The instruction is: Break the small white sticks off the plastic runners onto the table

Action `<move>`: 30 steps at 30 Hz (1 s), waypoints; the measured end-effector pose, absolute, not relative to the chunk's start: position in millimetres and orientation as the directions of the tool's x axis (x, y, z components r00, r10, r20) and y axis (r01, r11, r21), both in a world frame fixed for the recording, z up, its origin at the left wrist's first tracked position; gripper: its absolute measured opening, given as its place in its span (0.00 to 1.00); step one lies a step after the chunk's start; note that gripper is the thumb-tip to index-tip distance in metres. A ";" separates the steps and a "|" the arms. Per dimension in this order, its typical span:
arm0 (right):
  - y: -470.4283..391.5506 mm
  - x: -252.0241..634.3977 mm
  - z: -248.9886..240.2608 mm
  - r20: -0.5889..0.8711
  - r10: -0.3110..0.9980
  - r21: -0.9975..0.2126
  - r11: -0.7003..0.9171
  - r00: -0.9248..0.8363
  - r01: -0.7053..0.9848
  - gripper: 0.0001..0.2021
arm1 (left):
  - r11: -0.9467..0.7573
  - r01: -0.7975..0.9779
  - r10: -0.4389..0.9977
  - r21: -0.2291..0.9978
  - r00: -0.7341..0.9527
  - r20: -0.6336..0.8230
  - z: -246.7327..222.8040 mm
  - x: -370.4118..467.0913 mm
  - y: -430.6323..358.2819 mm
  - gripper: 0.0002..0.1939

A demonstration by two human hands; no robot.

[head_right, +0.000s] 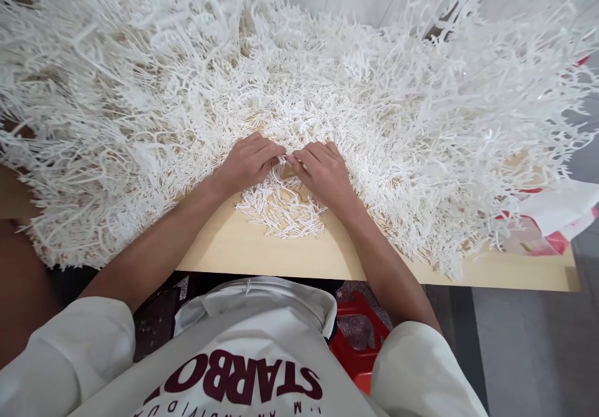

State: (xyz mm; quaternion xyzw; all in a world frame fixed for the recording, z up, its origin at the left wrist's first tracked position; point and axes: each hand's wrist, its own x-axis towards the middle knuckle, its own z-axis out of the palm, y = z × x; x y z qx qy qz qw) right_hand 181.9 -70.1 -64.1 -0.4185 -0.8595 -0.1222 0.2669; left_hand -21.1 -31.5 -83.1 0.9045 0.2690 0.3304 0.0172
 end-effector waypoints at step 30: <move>-67.3 181.2 -67.5 0.538 0.771 -0.352 0.574 -0.341 0.740 0.09 | -0.793 0.497 0.609 0.351 0.648 0.457 -80.2 -20.0 -34.5 0.17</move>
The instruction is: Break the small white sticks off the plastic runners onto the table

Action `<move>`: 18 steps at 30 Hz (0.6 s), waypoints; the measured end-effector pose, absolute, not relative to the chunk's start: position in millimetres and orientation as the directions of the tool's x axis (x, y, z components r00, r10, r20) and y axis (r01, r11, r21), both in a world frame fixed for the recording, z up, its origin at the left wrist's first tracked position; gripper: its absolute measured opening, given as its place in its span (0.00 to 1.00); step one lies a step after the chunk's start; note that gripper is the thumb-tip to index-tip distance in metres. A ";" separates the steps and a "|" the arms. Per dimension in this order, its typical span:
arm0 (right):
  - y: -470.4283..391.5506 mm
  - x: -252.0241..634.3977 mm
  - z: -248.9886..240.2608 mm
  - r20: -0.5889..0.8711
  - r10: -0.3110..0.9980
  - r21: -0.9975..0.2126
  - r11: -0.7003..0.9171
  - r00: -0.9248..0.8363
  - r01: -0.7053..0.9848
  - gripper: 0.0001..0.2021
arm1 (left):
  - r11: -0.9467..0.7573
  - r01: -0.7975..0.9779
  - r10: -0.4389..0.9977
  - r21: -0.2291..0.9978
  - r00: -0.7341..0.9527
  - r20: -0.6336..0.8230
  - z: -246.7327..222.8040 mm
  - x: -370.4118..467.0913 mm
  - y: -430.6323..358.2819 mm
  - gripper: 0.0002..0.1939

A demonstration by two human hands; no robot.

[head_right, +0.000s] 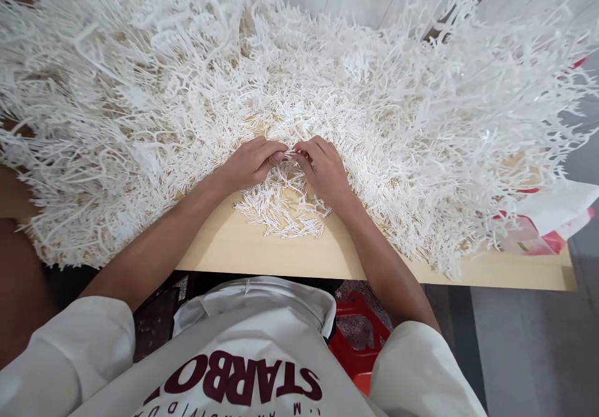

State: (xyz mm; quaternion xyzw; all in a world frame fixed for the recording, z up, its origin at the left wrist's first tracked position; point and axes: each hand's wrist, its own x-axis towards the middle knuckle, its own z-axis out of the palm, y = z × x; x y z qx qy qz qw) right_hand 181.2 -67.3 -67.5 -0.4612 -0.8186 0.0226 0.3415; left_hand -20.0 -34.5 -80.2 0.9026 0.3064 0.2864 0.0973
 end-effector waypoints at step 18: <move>-76.1 176.9 -60.2 0.364 0.904 -0.544 0.401 -0.223 0.737 0.10 | -0.770 0.513 0.636 0.379 0.577 0.512 -81.4 -18.0 -30.8 0.24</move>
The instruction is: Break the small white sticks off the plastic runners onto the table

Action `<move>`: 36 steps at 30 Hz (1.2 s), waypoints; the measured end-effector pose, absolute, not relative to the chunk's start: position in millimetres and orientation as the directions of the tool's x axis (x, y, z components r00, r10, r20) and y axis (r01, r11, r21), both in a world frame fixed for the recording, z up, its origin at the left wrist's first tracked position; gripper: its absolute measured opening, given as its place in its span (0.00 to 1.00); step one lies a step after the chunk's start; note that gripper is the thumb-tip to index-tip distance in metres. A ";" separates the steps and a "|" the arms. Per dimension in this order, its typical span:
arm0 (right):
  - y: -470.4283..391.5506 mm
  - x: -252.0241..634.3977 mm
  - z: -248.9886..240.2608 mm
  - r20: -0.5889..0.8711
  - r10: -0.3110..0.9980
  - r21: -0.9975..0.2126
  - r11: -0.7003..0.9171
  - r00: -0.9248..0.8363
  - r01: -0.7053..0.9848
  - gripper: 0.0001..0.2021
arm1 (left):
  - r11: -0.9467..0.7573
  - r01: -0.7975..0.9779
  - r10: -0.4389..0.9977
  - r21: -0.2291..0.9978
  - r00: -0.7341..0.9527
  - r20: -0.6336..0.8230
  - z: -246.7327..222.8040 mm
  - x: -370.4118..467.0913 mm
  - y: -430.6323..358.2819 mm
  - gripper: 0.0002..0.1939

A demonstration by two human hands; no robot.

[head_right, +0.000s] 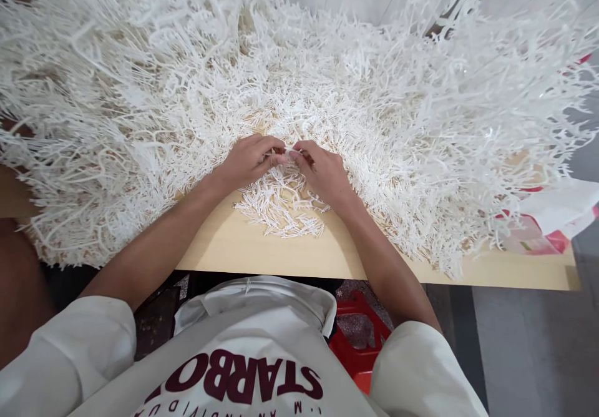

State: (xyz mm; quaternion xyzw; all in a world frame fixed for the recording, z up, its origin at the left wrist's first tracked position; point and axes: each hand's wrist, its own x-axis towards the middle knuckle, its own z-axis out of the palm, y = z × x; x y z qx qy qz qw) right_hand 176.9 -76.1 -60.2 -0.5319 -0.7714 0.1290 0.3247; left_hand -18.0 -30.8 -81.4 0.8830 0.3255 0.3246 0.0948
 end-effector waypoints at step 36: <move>-69.3 182.8 -66.4 0.538 0.719 -0.169 0.603 -0.439 0.779 0.10 | -0.774 0.607 0.596 0.180 0.603 0.530 -88.6 -16.7 -33.6 0.16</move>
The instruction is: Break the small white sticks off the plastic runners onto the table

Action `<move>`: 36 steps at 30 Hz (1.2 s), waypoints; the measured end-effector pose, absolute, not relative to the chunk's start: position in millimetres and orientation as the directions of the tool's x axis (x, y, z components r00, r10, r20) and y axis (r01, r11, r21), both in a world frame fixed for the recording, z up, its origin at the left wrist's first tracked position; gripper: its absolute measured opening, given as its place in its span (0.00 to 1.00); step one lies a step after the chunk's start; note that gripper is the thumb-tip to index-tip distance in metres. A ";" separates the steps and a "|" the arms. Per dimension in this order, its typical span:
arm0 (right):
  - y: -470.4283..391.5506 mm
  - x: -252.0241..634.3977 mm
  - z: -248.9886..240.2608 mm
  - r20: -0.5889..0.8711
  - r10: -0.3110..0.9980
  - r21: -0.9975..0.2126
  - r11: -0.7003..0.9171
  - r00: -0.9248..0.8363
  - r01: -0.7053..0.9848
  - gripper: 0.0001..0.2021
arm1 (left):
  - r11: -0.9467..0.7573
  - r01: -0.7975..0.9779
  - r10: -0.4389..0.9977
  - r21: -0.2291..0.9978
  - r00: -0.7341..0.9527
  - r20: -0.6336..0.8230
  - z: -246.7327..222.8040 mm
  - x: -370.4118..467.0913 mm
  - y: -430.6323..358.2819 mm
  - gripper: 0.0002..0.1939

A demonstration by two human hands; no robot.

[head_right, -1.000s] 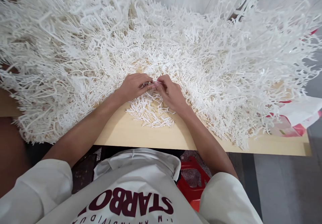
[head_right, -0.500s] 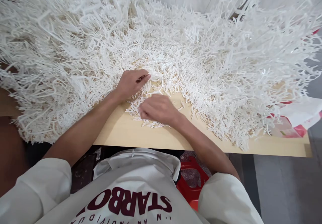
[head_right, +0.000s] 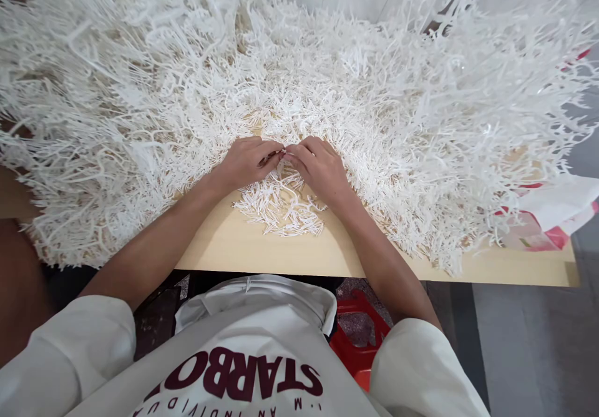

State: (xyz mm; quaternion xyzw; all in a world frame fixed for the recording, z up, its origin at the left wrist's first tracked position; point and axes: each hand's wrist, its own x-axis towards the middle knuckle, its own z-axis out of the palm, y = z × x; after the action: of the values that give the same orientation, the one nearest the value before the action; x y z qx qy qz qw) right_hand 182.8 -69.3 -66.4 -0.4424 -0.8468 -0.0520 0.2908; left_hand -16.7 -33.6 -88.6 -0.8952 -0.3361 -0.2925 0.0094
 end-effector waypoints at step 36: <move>-76.8 166.5 -59.4 0.311 0.808 -0.012 0.530 -0.501 0.848 0.09 | -0.807 0.591 0.485 -0.005 0.667 0.565 -92.1 -15.7 -34.8 0.13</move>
State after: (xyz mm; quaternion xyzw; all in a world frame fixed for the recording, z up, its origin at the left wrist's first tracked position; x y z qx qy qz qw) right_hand 166.5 -76.8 -59.4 -0.4793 -0.8634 -0.0712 0.1403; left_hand -15.7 -34.8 -92.1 -0.9081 -0.2964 -0.2805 0.0943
